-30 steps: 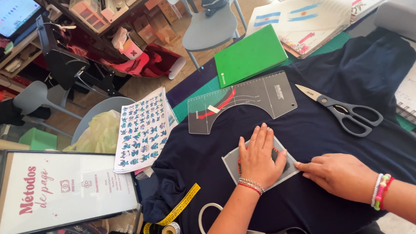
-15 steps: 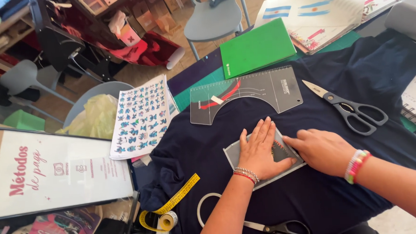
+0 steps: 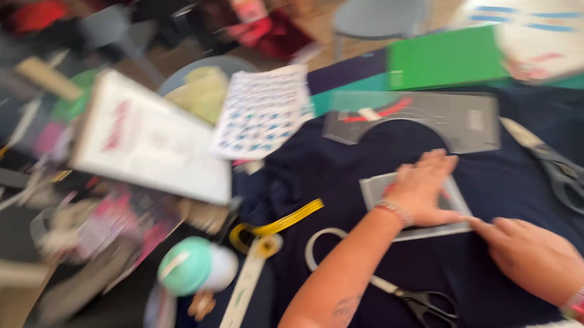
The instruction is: Positioning and securing a printed graphic onto a t-shirt for heat pressing
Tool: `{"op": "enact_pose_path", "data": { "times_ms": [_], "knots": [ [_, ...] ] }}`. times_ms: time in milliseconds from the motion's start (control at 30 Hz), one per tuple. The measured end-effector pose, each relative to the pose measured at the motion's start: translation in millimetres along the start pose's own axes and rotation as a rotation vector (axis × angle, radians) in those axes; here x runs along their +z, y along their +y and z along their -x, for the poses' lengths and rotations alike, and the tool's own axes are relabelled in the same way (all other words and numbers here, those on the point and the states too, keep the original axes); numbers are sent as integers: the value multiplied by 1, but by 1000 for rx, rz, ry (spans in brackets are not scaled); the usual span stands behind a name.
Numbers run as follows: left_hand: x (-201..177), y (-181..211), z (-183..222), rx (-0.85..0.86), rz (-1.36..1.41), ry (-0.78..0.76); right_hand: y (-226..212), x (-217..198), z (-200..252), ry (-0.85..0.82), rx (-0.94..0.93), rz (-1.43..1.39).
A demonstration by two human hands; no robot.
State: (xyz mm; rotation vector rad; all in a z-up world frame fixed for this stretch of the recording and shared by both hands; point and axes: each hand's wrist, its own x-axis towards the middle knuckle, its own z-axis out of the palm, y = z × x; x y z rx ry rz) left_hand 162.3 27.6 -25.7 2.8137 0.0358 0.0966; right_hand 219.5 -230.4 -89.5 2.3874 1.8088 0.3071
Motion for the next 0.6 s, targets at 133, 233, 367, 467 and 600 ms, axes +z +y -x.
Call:
{"op": "enact_pose_path", "data": {
  "times_ms": [133, 233, 367, 467, 600],
  "knots": [
    [27, -41, -19, 49, 1054, -33, 1, 36, 4, 98, 312, -272],
    [-41, -64, 22, 177, 1732, 210, -5, 52, 8, 337, 380, -604],
    [-130, -66, 109, 91, 1215, 462, -25, 56, 13, 432, 408, -791],
    [-125, -60, 188, 74, 677, 188, -49, 41, 20, 484, 355, -899],
    [-51, -71, 269, 69, 279, 160, -47, 98, 45, 343, 455, -854]
  ]
}}
